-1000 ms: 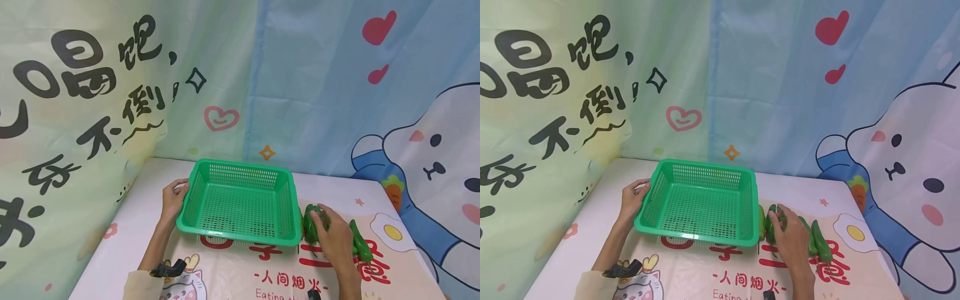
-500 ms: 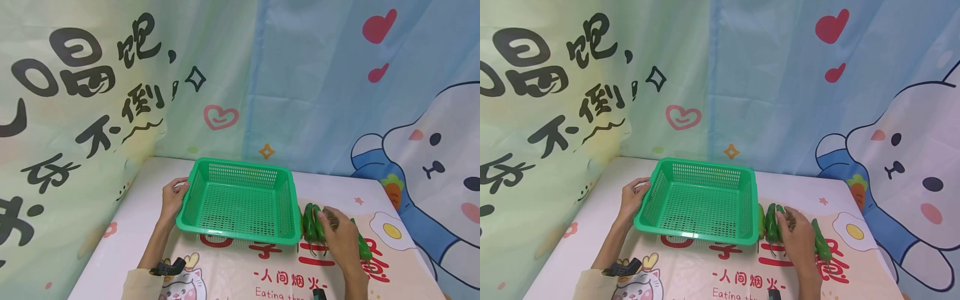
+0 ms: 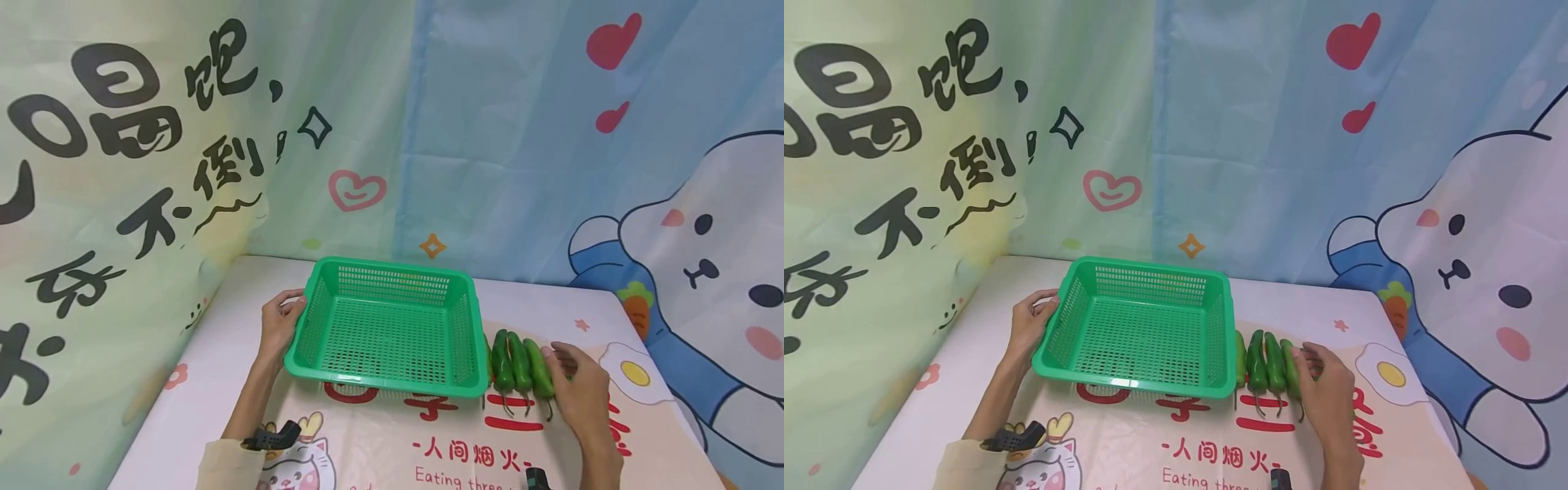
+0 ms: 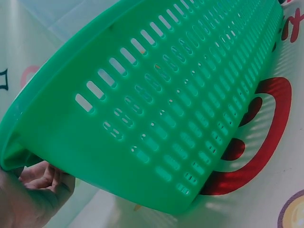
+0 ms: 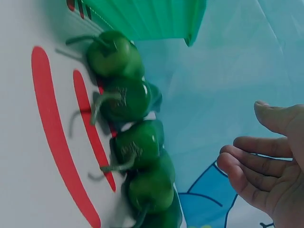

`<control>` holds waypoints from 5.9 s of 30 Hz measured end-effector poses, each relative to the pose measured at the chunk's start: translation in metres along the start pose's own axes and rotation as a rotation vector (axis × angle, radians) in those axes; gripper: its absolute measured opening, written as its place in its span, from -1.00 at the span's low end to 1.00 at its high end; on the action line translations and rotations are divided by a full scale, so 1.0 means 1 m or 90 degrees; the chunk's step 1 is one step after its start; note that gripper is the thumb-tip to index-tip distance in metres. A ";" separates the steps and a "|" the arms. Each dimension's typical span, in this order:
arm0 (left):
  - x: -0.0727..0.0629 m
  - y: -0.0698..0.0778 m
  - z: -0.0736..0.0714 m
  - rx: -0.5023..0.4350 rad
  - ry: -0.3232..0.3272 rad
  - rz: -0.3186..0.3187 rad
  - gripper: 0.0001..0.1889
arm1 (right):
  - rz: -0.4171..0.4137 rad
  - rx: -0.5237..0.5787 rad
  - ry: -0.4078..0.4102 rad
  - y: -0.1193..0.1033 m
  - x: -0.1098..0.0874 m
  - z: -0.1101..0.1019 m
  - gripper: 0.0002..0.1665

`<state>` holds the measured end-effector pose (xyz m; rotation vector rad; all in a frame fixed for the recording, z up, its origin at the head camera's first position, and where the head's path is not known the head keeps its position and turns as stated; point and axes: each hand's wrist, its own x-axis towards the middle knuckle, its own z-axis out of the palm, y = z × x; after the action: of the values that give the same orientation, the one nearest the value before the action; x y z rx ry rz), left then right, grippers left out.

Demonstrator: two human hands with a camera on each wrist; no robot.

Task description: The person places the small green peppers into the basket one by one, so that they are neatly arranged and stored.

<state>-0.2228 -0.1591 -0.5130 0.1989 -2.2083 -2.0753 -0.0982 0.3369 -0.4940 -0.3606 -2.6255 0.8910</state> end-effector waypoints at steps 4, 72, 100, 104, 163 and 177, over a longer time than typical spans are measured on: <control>0.000 0.001 0.000 -0.002 0.000 0.000 -0.63 | 0.024 0.000 -0.001 0.008 0.001 -0.006 -0.45; -0.001 0.000 0.000 -0.013 0.001 -0.004 -0.63 | 0.144 -0.080 -0.050 0.094 0.003 -0.002 -0.44; -0.001 0.002 0.000 -0.015 -0.003 -0.001 -0.64 | 0.175 -0.068 -0.062 0.089 0.003 0.000 -0.43; 0.000 0.001 0.000 -0.013 -0.003 0.001 -0.64 | 0.172 -0.068 -0.056 0.091 0.004 0.001 -0.44; -0.001 0.001 -0.001 -0.025 -0.007 0.003 -0.63 | 0.337 0.139 0.039 0.080 -0.003 -0.010 -0.26; -0.001 0.001 -0.001 -0.018 -0.005 0.002 -0.63 | 0.346 0.164 0.031 0.075 -0.005 -0.007 -0.23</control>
<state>-0.2220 -0.1596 -0.5118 0.1846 -2.1807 -2.1089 -0.0816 0.3967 -0.5365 -1.0381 -2.3554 1.3457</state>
